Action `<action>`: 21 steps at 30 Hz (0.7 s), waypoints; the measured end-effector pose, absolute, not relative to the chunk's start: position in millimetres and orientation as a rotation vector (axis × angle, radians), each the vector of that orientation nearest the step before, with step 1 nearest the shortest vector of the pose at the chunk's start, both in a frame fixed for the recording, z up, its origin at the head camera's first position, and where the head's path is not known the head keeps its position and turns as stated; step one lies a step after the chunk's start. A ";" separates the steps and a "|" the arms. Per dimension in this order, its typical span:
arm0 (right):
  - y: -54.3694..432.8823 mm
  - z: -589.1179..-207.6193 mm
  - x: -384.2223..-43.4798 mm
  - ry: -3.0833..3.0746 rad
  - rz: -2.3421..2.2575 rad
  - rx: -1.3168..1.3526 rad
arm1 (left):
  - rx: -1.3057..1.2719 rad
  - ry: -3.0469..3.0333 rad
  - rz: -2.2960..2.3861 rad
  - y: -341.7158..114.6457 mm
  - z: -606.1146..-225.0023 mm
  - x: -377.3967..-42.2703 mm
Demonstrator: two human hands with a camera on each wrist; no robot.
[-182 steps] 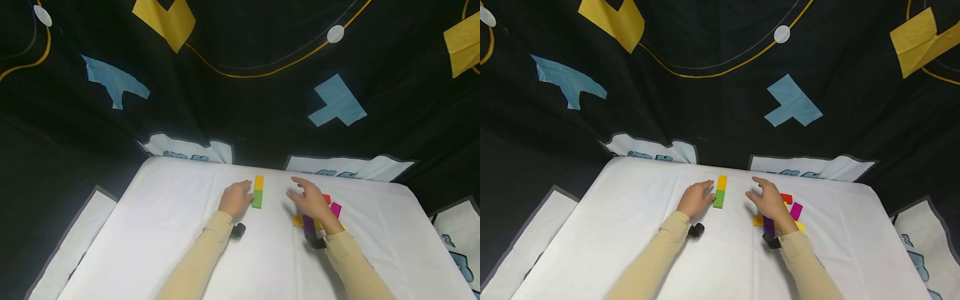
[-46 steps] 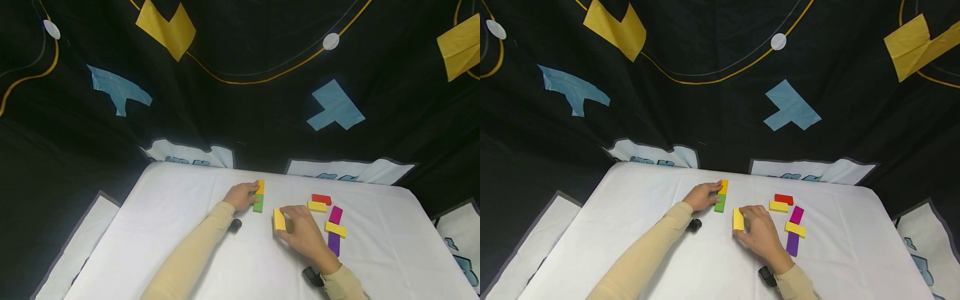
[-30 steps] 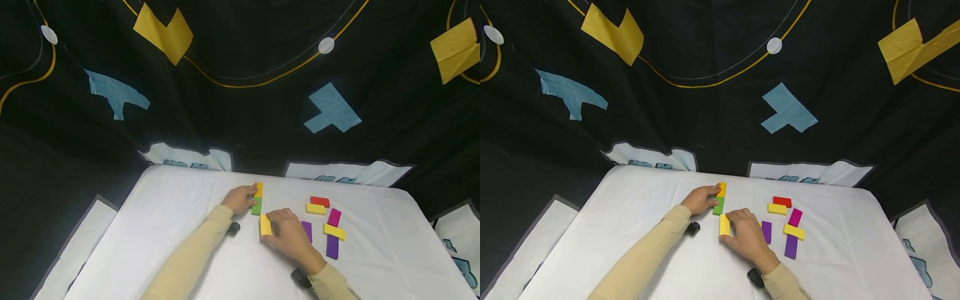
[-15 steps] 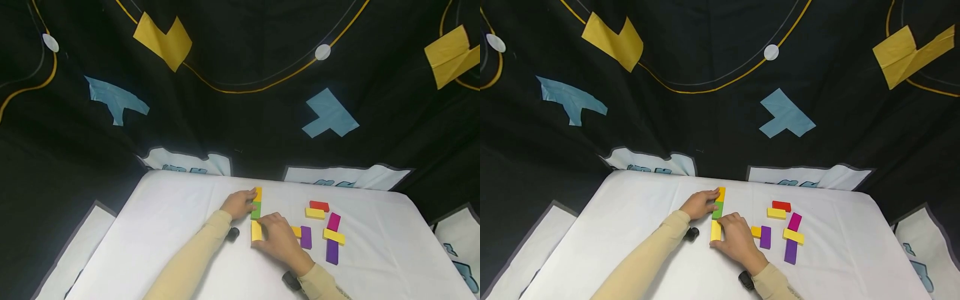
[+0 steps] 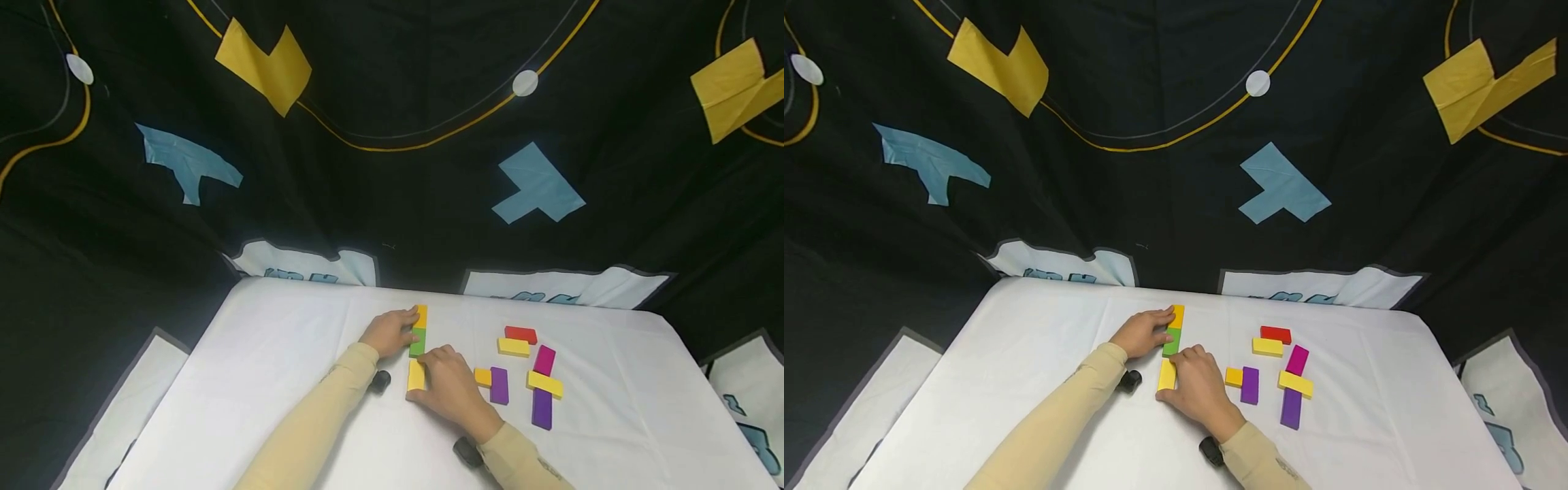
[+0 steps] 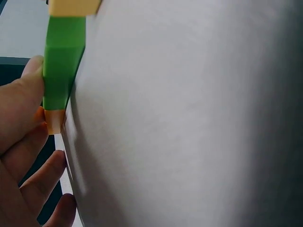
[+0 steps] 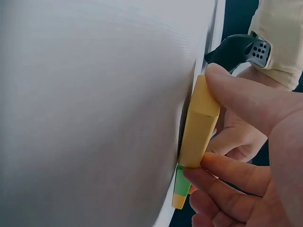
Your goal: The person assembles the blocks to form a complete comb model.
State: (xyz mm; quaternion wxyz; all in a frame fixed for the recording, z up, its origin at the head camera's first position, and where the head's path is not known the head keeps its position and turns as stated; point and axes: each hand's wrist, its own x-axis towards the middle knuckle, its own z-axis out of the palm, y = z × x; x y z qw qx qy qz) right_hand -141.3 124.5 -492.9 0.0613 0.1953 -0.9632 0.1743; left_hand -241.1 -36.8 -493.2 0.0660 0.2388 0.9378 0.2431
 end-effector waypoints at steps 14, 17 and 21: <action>129.7 -490.8 -135.1 -2.895 0.586 0.600 | 0.710 2.804 0.717 -36.4 -493.9 -244.1; 132.4 -489.2 -131.1 -2.886 0.571 0.651 | 0.714 2.806 0.720 -36.3 -494.6 -244.2; 133.3 -489.3 -129.5 -2.903 0.521 0.696 | 0.705 2.807 0.729 -36.4 -495.1 -243.9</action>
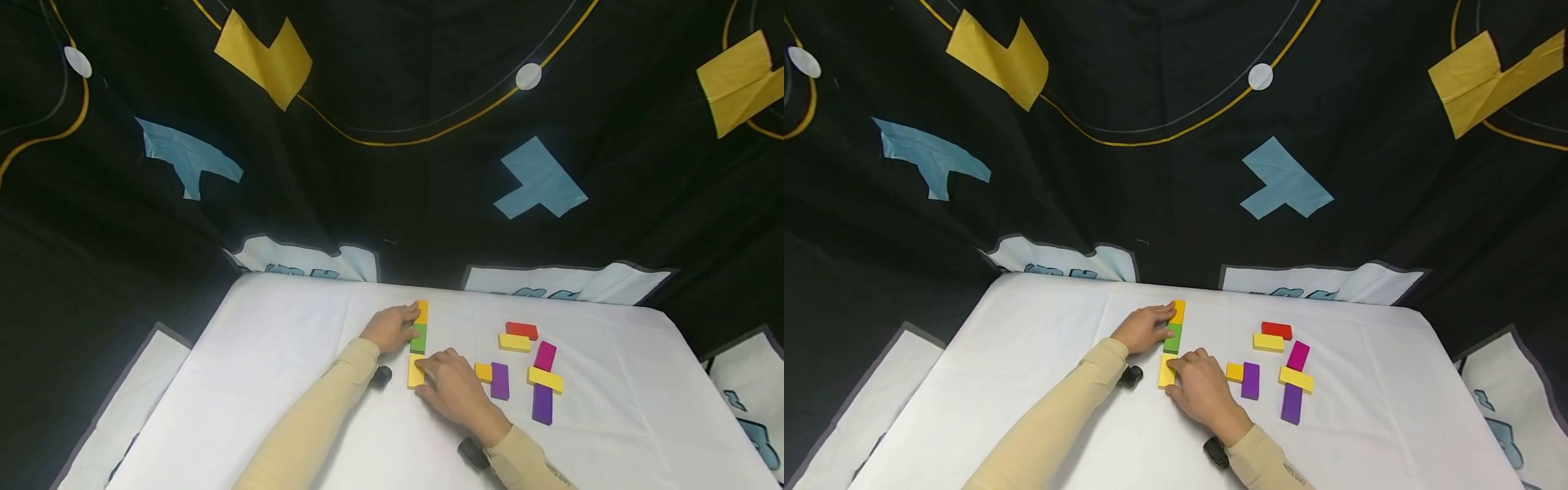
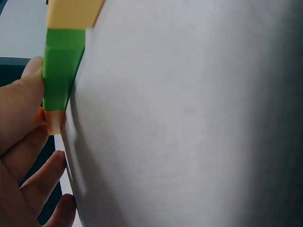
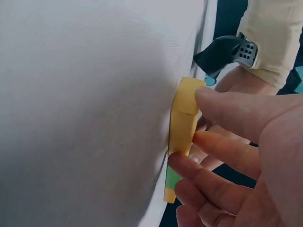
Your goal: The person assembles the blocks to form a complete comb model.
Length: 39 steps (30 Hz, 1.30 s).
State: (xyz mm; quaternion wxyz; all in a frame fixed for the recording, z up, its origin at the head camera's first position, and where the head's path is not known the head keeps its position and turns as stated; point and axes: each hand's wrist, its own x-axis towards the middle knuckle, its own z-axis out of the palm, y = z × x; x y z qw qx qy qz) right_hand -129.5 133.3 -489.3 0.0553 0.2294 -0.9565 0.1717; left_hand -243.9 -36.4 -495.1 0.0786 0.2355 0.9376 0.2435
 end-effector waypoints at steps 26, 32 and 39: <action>130.4 -493.1 -138.8 -2.876 0.523 0.651 | 0.692 2.804 0.717 -36.3 -493.3 -244.2; 129.1 -491.1 -138.4 -2.866 0.492 0.654 | 0.688 2.802 0.713 -36.6 -492.9 -244.5; 128.4 -490.7 -137.6 -2.873 0.468 0.650 | 0.675 2.800 0.713 -36.2 -493.0 -244.7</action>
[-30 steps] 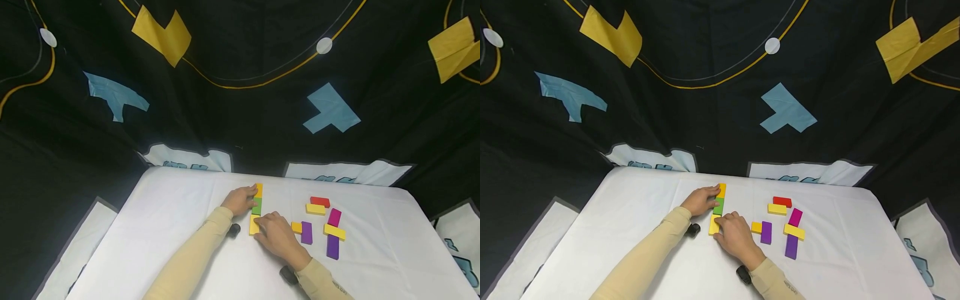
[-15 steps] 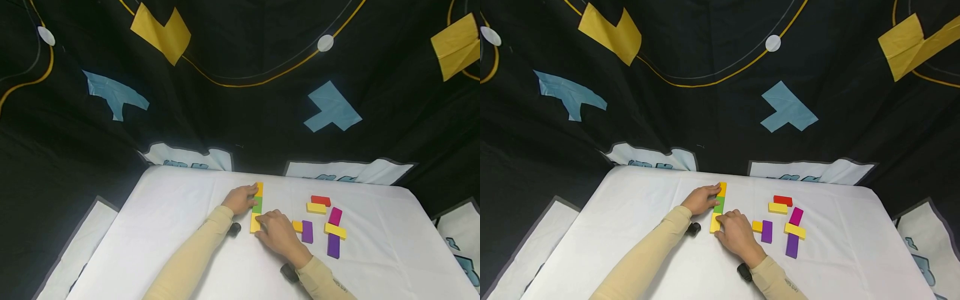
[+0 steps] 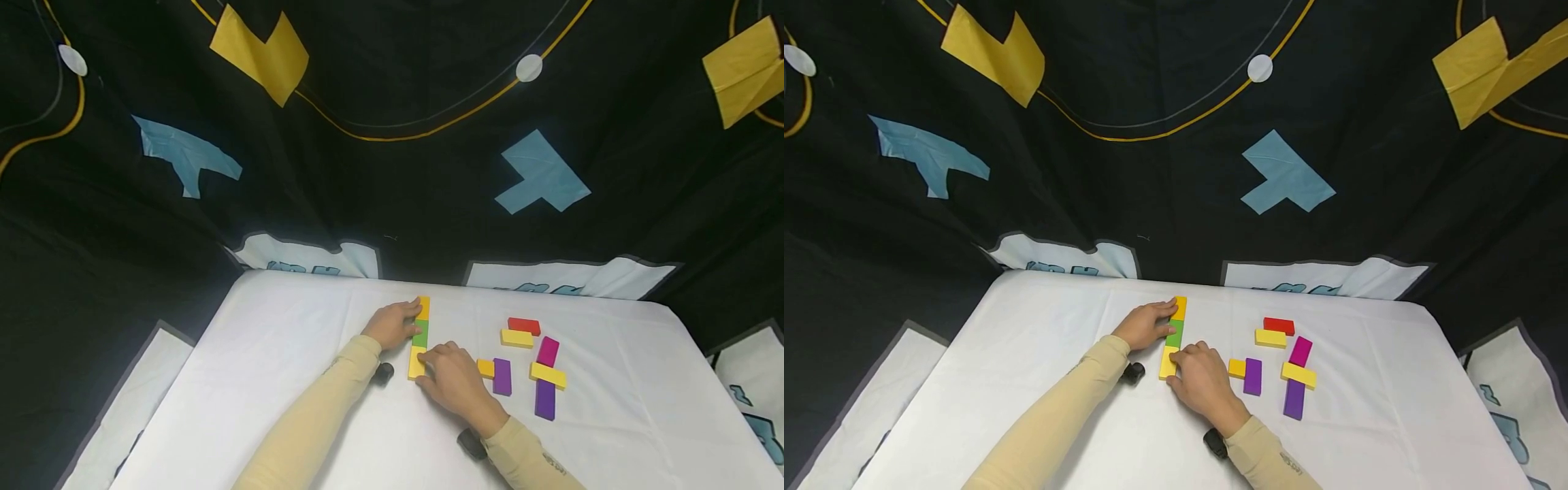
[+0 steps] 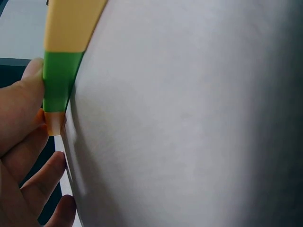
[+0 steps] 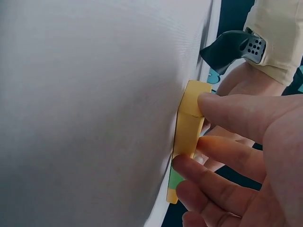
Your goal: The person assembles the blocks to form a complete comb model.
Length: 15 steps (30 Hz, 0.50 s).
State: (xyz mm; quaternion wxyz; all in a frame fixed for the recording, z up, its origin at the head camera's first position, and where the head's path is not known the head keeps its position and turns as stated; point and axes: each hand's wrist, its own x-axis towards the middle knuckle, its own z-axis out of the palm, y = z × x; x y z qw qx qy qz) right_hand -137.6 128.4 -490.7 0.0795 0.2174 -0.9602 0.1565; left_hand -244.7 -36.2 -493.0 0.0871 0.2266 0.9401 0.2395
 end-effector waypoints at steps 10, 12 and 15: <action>129.6 -492.5 -137.6 -2.870 0.459 0.637 | 0.681 2.798 0.714 -35.9 -494.0 -245.5; 130.2 -493.0 -137.3 -2.866 0.442 0.635 | 0.675 2.795 0.711 -36.0 -493.6 -245.1; 133.0 -492.3 -136.3 -2.862 0.445 0.622 | 0.676 2.795 0.703 -35.9 -492.9 -244.6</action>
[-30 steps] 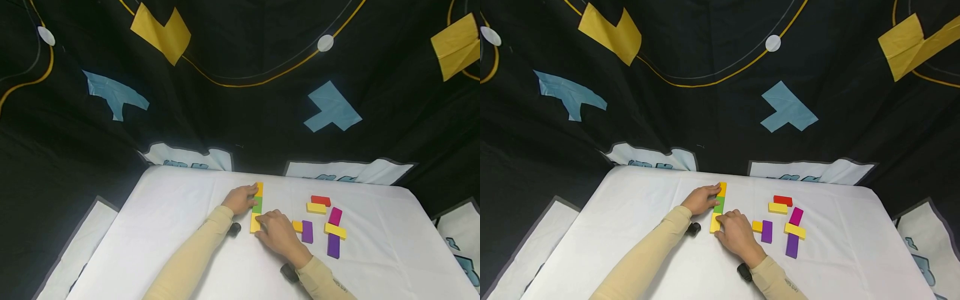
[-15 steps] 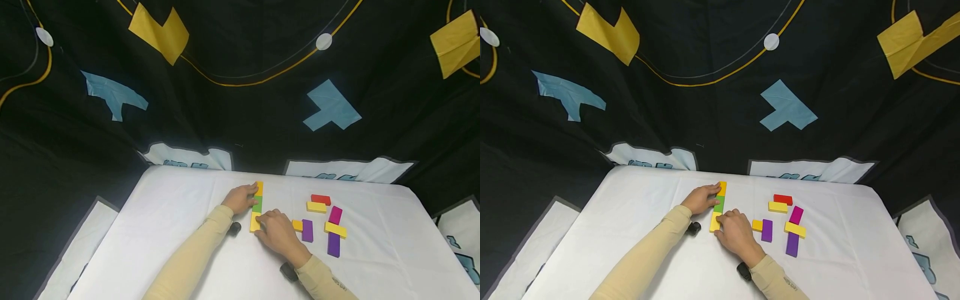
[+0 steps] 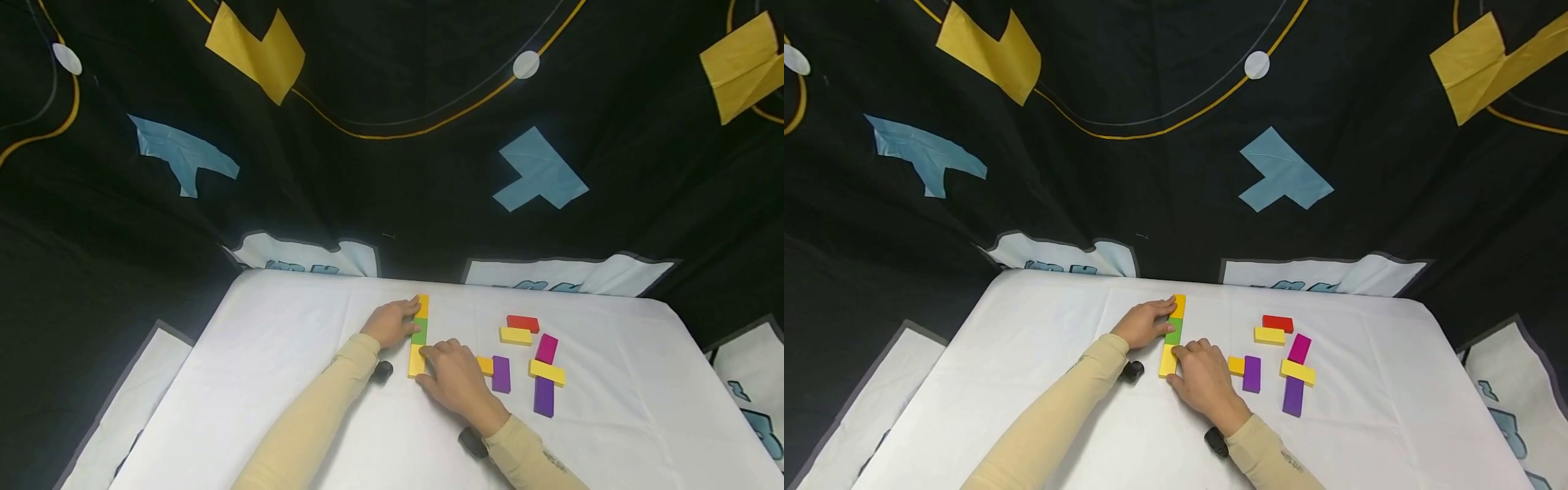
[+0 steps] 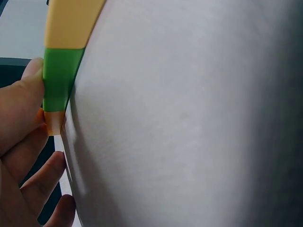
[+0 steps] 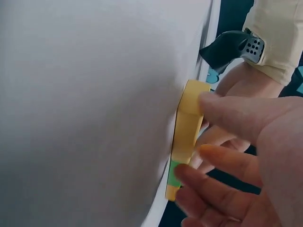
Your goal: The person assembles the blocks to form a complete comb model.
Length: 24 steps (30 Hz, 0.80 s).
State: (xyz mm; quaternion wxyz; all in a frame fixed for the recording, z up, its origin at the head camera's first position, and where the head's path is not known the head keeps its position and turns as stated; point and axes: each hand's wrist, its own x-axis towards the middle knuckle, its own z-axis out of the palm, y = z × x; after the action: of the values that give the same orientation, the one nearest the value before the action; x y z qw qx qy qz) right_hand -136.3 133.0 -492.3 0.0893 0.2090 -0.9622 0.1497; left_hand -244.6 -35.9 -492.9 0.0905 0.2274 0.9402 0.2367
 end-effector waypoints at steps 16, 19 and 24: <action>194.5 -465.8 -119.9 -2.829 0.769 0.263 | 0.686 2.783 0.719 -36.5 -491.9 -247.7; 208.6 -465.8 -117.3 -2.808 0.796 0.252 | 0.690 2.778 0.725 -36.6 -492.3 -247.2; 226.5 -466.2 -113.5 -2.804 0.774 0.242 | 0.690 2.777 0.731 -36.7 -494.0 -246.0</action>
State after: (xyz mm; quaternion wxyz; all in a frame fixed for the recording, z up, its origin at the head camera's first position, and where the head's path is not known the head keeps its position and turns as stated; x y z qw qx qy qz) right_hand -113.5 226.5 -466.2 0.1111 0.0823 -0.9547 0.2636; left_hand -246.0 -36.7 -494.0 0.0939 0.2327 0.9361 0.2465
